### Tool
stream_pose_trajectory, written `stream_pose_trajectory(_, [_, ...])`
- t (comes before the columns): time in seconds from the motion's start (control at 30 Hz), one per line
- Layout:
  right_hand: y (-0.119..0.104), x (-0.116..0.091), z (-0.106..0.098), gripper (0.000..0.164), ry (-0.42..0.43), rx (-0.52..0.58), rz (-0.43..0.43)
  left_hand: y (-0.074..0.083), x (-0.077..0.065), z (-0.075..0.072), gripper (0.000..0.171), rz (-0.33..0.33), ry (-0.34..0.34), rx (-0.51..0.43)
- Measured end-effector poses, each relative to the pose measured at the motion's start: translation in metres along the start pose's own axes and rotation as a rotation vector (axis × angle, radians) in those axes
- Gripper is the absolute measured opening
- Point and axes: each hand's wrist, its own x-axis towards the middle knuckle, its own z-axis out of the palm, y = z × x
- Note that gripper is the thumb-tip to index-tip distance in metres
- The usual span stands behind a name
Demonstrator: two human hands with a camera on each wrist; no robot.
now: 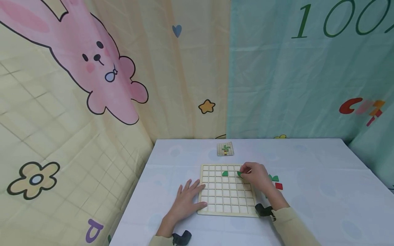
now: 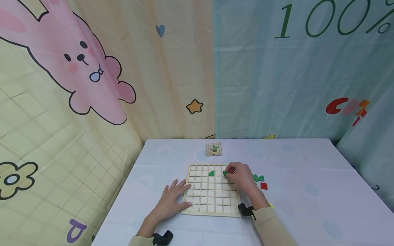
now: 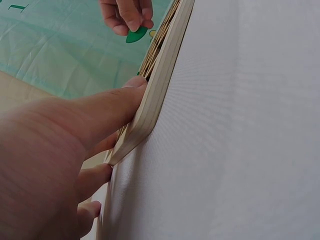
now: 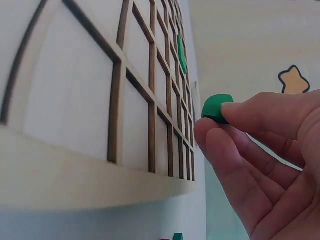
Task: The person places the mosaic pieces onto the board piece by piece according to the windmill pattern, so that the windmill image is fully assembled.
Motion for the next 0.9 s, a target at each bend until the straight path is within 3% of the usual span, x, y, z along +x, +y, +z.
stream_pose_trajectory(0.33, [-0.015,-0.002,0.019,0.007,0.022,0.047,0.005,0.001,0.000,-0.002,0.069,0.000,-0.003,-0.006])
stream_pose_trajectory(0.6, [-0.021,0.000,0.034,0.005,-0.016,0.095,0.005,0.002,0.000,-0.002,0.069,-0.003,-0.005,0.005])
stream_pose_trajectory(0.9, [-0.027,0.004,0.041,0.011,-0.021,0.085,0.017,0.002,0.001,-0.003,0.070,-0.007,-0.009,0.004])
